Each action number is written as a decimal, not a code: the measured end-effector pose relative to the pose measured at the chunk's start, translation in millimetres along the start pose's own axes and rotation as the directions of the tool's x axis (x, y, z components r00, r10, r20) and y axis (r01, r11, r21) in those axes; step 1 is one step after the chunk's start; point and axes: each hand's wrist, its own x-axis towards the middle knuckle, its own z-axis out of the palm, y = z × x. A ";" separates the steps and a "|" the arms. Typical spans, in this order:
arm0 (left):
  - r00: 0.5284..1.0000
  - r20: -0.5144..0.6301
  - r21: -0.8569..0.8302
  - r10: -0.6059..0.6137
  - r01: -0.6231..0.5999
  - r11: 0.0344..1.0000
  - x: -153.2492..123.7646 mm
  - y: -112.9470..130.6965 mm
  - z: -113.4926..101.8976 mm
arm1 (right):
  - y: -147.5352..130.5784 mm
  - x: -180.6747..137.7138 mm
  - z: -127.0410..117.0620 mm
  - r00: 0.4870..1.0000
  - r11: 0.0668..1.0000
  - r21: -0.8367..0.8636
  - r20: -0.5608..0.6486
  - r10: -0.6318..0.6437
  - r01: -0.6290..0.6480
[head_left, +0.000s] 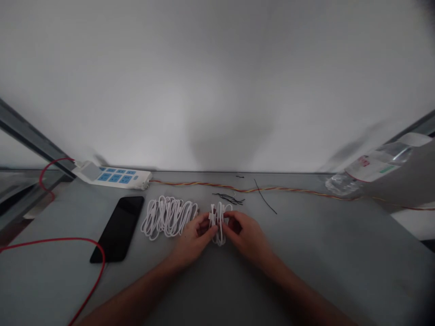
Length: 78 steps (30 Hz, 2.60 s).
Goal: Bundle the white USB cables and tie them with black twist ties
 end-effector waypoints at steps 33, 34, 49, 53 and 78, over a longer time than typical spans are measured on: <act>0.863 -0.439 0.457 0.248 -0.023 0.889 6.9 21.6 -46.6 | 35.2 20.0 -60.5 0.935 0.920 0.389 -0.308 0.178 -0.047; 0.867 -0.443 0.419 0.227 -0.023 0.907 8.3 21.0 -48.3 | 36.4 20.4 -61.4 0.937 0.923 0.384 -0.312 0.156 -0.026; 0.911 -0.127 0.606 0.393 -0.242 0.758 4.8 21.9 -43.4 | 34.3 14.3 -45.5 0.993 0.958 0.284 0.091 -0.076 0.047; 0.911 -0.073 0.665 0.405 -0.258 0.701 4.9 17.8 -44.1 | 33.7 13.8 -42.2 0.988 0.968 0.241 0.111 -0.104 0.075; 0.937 0.047 0.628 0.347 -0.298 0.719 2.1 22.8 -38.9 | 26.8 12.4 -45.3 0.951 0.961 0.227 0.223 -0.212 0.161</act>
